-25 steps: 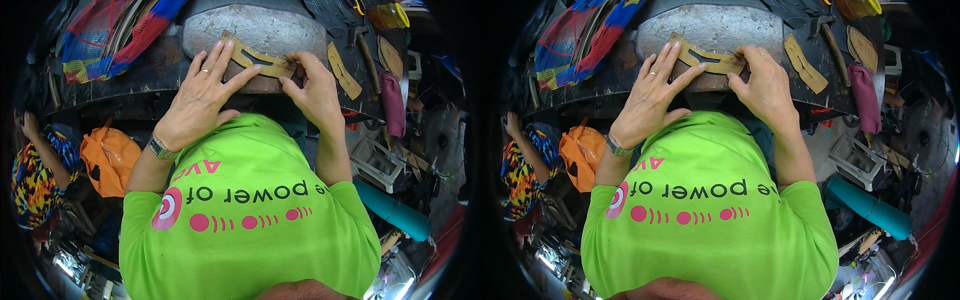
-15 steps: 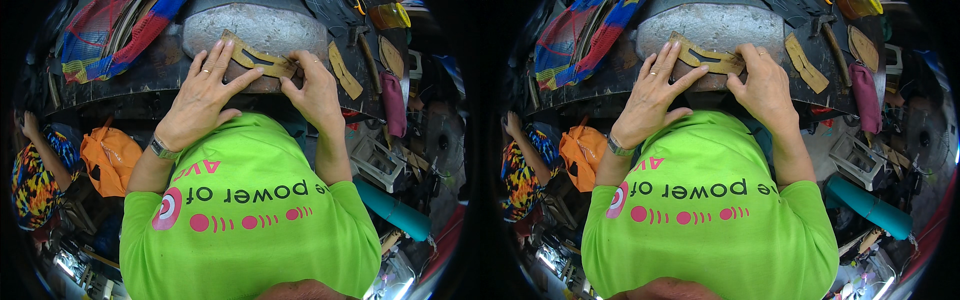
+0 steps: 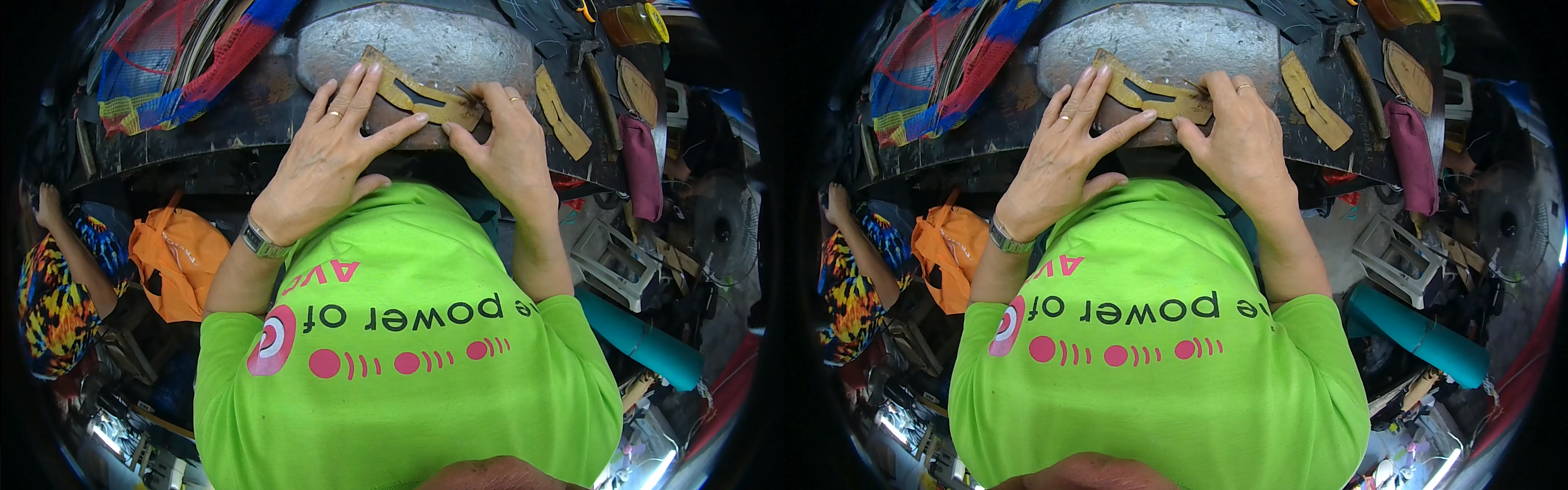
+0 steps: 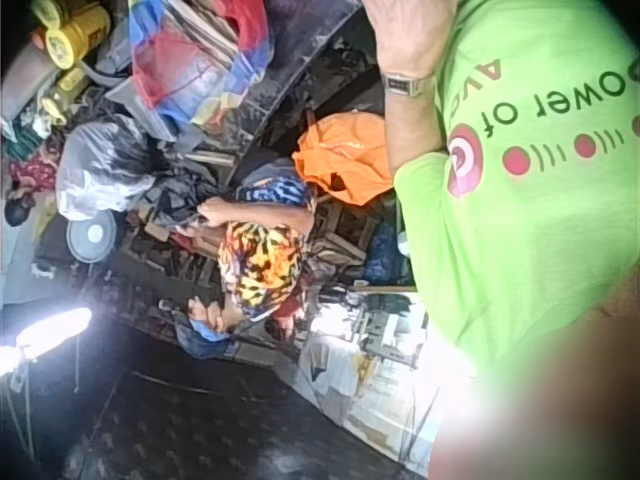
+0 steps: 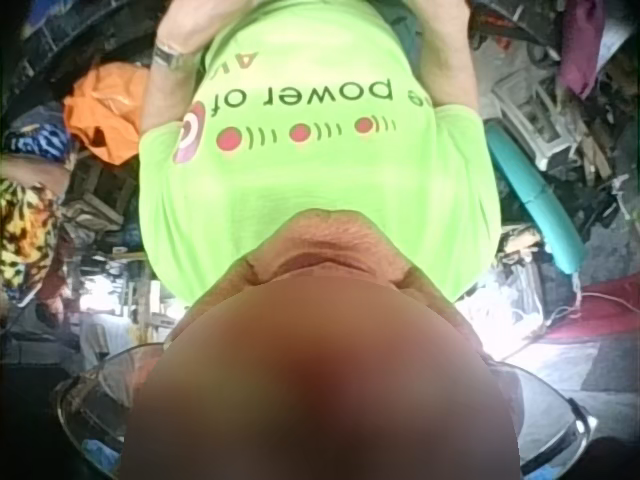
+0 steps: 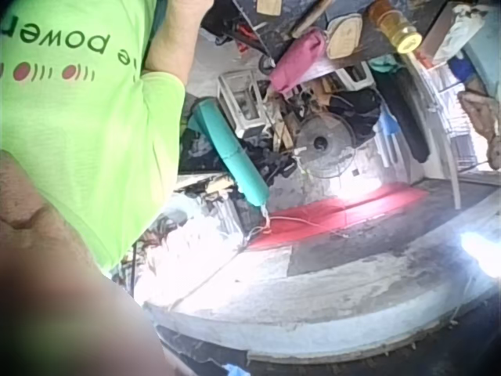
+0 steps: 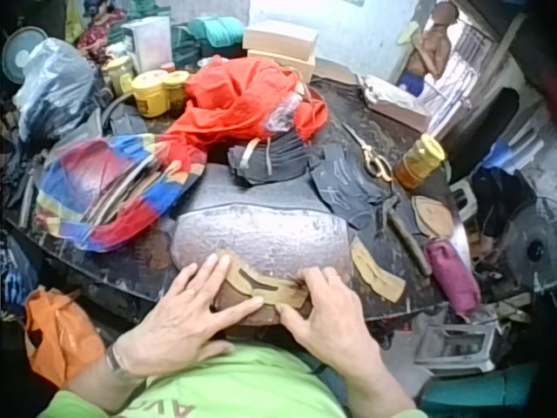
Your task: The person repeatedly places a tan template on a black sheet of material and uses a green marker to trace its outline. The person then removes the template and repeats the process on a new section of the material.
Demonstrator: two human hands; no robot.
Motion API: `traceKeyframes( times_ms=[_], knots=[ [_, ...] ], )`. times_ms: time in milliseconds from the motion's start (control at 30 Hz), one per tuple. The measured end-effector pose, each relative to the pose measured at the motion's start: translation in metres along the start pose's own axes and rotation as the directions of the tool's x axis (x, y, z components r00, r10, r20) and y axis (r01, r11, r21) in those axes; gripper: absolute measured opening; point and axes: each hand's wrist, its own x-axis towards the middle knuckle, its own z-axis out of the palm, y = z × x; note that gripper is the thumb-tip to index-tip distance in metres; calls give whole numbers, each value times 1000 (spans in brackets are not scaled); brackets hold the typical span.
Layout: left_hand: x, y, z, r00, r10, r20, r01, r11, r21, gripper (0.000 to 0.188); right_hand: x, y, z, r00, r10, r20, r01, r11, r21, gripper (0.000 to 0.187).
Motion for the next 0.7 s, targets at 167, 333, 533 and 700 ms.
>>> traceKeyframes(
  times_ms=[167, 333, 533, 700],
  knots=[
    [-1, -1, -1, 1000, 6, -8, -6, 1000, -24, 91, 0, -3, 2, 1000, -9, -30, 9, 1000, -1, 43],
    [1, 1, -3, 1000, 10, -7, -10, 1000, -4, 91, -1, 5, -1, 999, -45, -22, 46, 998, 41, 39],
    [4, 0, -7, 999, 18, 27, -19, 999, 39, 91, 11, 28, -11, 992, 123, -9, -98, 835, 542, 21],
    [3, 2, -6, 999, 13, 30, -15, 997, 77, 92, 18, 36, -16, 960, 181, -212, 116, 432, 894, 30]
  ],
)
